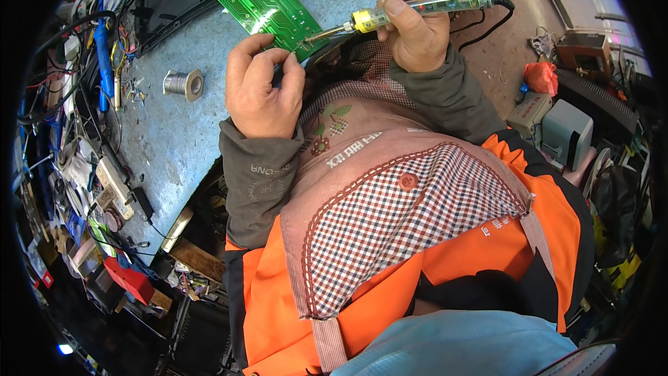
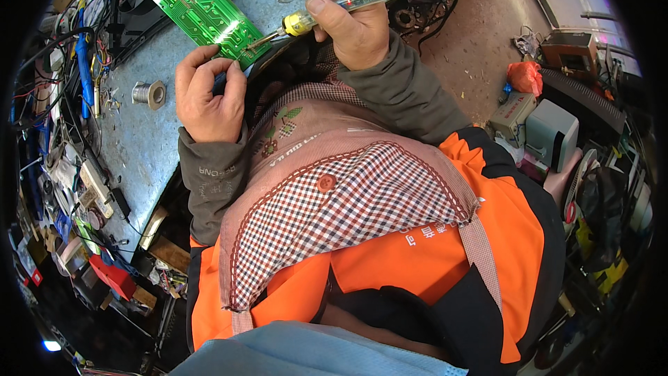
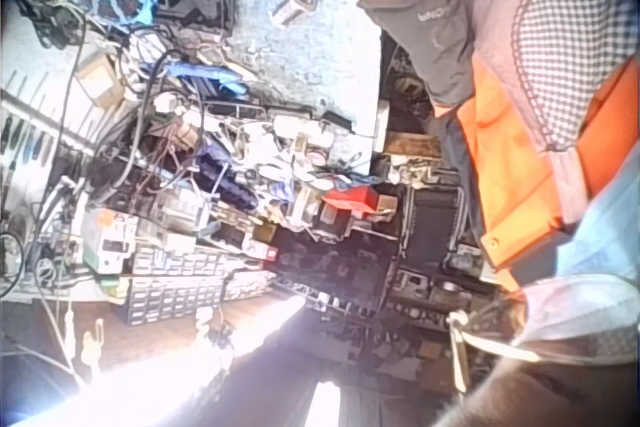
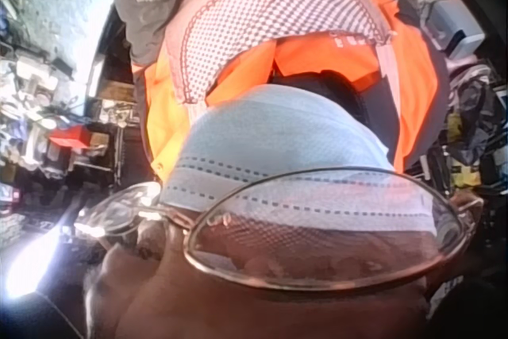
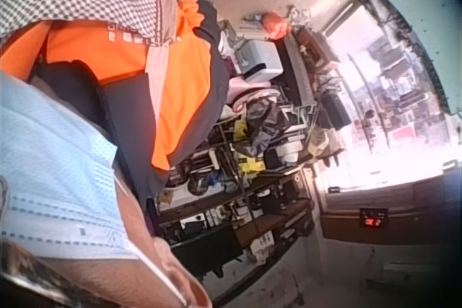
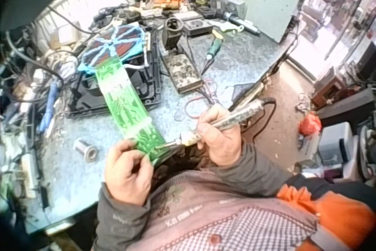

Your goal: The person solders a green circuit board using a soldering iron and solder wire. They hold the board with one hand and apply solder to multiple points with the other, working continuously across the surface.

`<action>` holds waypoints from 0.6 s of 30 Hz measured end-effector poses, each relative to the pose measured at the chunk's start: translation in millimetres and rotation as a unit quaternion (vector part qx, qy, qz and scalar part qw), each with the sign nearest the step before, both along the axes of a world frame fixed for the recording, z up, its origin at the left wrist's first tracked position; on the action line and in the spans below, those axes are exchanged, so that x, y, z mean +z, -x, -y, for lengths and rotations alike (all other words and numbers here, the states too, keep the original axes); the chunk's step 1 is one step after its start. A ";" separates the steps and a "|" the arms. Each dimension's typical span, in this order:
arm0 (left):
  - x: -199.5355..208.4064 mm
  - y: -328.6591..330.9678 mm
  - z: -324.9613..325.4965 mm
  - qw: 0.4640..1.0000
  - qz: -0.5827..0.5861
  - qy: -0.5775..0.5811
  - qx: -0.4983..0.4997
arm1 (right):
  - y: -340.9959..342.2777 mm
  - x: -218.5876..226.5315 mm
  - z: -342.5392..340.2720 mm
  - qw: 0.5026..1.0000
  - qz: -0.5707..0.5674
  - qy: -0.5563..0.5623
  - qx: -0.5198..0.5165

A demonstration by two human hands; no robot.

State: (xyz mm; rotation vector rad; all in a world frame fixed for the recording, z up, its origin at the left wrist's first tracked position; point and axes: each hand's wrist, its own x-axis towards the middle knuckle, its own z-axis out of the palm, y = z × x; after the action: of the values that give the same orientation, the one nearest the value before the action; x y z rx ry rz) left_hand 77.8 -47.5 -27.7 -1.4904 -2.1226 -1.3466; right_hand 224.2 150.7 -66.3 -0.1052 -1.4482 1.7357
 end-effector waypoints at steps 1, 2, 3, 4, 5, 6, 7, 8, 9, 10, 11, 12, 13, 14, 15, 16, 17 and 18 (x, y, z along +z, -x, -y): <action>-0.2 -0.2 -0.1 1.000 0.000 -0.001 0.001 | -0.3 -0.4 0.1 1.000 0.006 -0.008 0.000; -0.5 -0.4 -0.3 1.000 0.000 -0.001 0.001 | -0.7 0.7 0.6 1.000 0.007 -0.010 -0.001; -0.7 -0.5 -0.4 1.000 0.000 -0.001 0.002 | -1.2 2.9 1.3 1.000 0.009 -0.011 -0.002; -0.6 -0.4 -0.4 1.000 -0.001 0.000 0.002 | -1.4 4.0 1.6 1.000 0.010 -0.013 -0.003; -0.1 -0.3 -0.5 1.000 -0.001 0.001 0.003 | -1.1 3.3 1.1 1.000 0.001 -0.006 0.001; 0.1 -0.2 -0.6 1.000 -0.002 0.001 0.003 | -0.4 2.0 0.2 1.000 -0.008 0.002 0.004; -0.1 -0.2 -0.7 1.000 -0.001 0.001 0.003 | -0.1 1.2 -0.4 1.000 -0.016 0.009 0.007; -0.5 -0.1 -0.8 1.000 -0.001 0.001 0.003 | -0.1 1.4 -0.1 1.000 -0.009 -0.003 0.001; -0.9 0.1 -0.9 1.000 0.000 0.001 0.002 | -0.3 1.9 0.5 1.000 -0.002 -0.015 -0.004; -1.1 0.3 -1.3 1.000 -0.002 -0.001 0.003 | -0.4 2.3 1.0 1.000 0.006 -0.027 -0.010; -1.5 0.5 -1.8 1.000 -0.005 -0.004 0.003 | -0.5 2.7 1.4 1.000 0.006 -0.026 -0.010; -1.6 0.5 -2.1 1.000 -0.007 -0.006 0.004 | -0.5 3.0 1.8 1.000 0.006 -0.025 -0.010; -1.4 -0.1 -1.9 1.000 -0.004 -0.004 0.006 | -0.4 3.0 2.0 1.000 0.006 -0.023 -0.010; -0.8 -0.8 -1.7 1.000 -0.002 -0.002 0.007 | -0.3 2.4 1.5 1.000 0.003 -0.026 -0.009; -0.5 -1.2 -1.7 1.000 0.001 -0.001 0.009 | 0.1 1.5 0.7 1.000 -0.001 -0.029 -0.007; -0.5 -0.9 -2.1 1.000 -0.003 -0.002 0.008 | 0.3 0.9 0.2 0.999 -0.005 -0.031 -0.005; -0.7 -0.5 -2.4 1.000 -0.006 -0.003 0.007 | 0.3 1.2 0.3 1.000 -0.005 -0.031 -0.005; -0.9 -0.2 -2.5 1.000 -0.010 -0.005 0.006 | 0.4 1.8 0.6 1.000 -0.005 -0.031 -0.006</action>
State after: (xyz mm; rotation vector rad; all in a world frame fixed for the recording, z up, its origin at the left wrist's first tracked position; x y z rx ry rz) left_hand 78.0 -45.0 -28.6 -1.4790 -2.1072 -1.3302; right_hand 223.8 150.2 -64.5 -0.0731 -1.4897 1.6788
